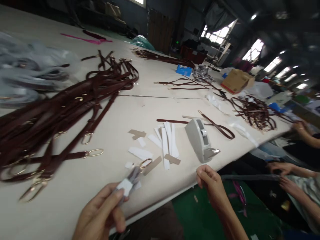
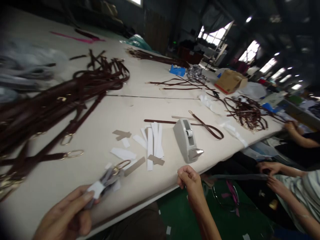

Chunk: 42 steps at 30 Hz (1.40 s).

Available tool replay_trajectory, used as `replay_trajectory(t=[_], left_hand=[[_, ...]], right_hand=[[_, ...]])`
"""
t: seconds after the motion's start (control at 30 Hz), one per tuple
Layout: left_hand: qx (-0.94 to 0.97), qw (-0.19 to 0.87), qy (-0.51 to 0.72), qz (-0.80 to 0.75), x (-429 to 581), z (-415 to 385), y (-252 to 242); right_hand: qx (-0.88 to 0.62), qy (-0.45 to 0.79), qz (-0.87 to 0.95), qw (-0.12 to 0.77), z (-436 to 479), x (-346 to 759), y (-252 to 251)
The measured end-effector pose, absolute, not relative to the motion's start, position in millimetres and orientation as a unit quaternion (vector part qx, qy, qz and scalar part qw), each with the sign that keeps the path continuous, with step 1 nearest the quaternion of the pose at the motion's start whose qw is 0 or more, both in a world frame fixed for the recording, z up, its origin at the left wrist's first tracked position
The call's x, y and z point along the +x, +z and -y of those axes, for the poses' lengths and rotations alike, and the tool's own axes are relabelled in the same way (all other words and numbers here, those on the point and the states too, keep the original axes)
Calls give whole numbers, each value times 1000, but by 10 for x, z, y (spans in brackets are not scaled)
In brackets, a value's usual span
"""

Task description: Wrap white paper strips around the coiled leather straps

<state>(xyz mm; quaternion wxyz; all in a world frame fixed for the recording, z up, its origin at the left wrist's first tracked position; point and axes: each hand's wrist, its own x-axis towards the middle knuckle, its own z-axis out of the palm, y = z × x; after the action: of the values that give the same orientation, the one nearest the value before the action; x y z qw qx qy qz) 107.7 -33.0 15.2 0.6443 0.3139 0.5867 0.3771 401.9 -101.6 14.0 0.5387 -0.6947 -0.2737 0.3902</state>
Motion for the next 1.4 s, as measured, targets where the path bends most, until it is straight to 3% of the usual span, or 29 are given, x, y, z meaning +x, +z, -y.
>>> replay_trajectory(t=[0.17, 0.3, 0.87, 1.13, 1.4], left_hand=[[311, 682, 398, -529, 1211, 407, 239], [327, 670, 407, -528, 1193, 474, 270], [326, 660, 445, -511, 1069, 620, 319], [326, 669, 455, -489, 1000, 603, 93], [280, 701, 458, -470, 997, 618, 100]], right_hand=[[-556, 549, 364, 506, 834, 3257, 333], [-498, 602, 413, 468, 649, 2781, 445], [-529, 610, 399, 435, 511, 2414, 256], [-495, 633, 410, 431, 513, 2435, 247], [-459, 670, 322, 486, 542, 2351, 175]])
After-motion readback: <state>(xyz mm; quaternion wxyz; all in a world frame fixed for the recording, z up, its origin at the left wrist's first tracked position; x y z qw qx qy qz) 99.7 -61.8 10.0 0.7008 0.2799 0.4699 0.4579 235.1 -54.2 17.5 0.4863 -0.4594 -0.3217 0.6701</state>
